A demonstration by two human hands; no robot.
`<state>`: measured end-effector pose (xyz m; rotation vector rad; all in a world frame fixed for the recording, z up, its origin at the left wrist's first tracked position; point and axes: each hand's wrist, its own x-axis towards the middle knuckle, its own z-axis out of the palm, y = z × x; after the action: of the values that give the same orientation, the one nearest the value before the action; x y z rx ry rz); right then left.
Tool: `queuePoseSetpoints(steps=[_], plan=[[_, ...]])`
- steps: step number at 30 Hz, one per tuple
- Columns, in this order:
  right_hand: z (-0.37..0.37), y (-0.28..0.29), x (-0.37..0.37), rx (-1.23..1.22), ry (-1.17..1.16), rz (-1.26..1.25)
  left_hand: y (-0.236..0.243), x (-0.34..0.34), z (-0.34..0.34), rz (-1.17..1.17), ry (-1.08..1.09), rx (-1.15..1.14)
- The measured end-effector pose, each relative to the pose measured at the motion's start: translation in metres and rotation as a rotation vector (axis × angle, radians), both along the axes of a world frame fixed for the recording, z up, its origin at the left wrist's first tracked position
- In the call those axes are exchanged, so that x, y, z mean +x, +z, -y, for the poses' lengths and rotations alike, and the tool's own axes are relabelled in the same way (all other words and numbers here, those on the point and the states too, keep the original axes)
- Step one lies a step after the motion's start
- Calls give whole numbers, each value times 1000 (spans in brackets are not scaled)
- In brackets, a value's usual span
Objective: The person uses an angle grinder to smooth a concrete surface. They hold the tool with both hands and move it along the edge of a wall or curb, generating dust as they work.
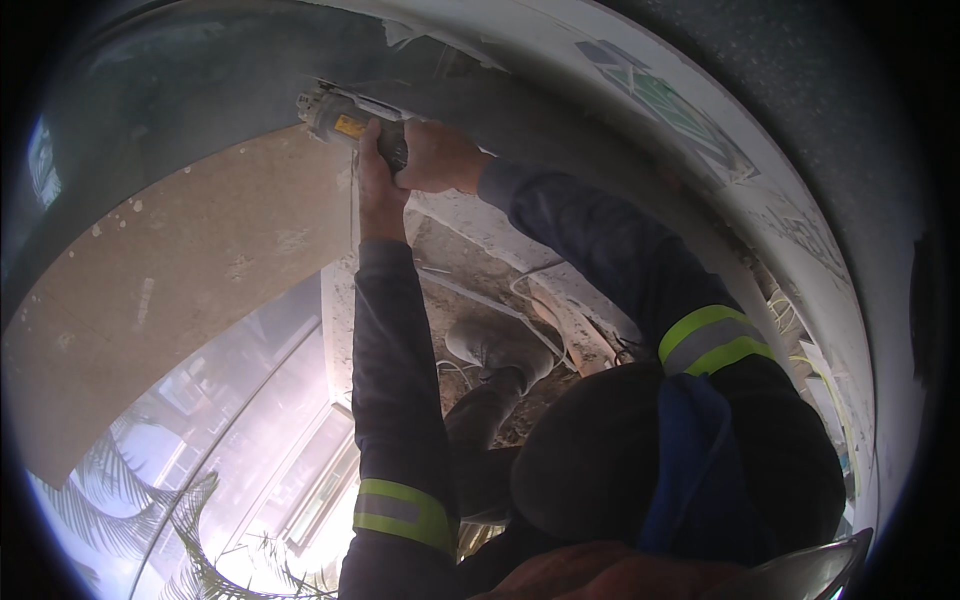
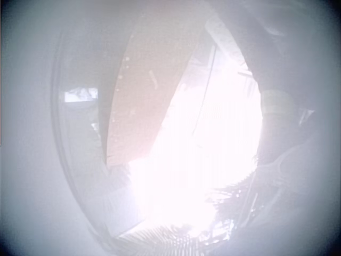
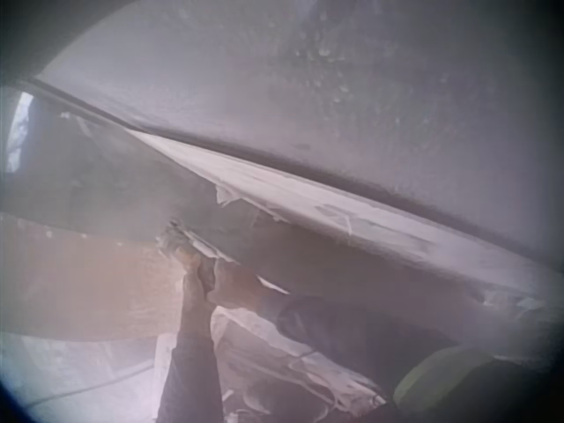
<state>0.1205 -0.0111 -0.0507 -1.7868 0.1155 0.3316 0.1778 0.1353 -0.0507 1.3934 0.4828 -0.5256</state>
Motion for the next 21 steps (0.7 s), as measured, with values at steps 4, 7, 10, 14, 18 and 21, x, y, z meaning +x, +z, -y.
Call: queuePoseSetpoints(steps=[4,7,10,14,18,21], plan=[[2,3,2,12,19,11,4,-1,3,9,22,-14],[5,7,3,29,41,-23,4,-1,3,12,30,-8],[5,6,4,4,33,-31,6,-1,7,-1,25,-19],[2,9,2,9,16,-23,5,2,-1,3,2,-23],[3,6,0,18,6,-32,5,0,3,-39,3,40],[6,9,-4,9,43,-51,5,-5,3,-15,14,55]])
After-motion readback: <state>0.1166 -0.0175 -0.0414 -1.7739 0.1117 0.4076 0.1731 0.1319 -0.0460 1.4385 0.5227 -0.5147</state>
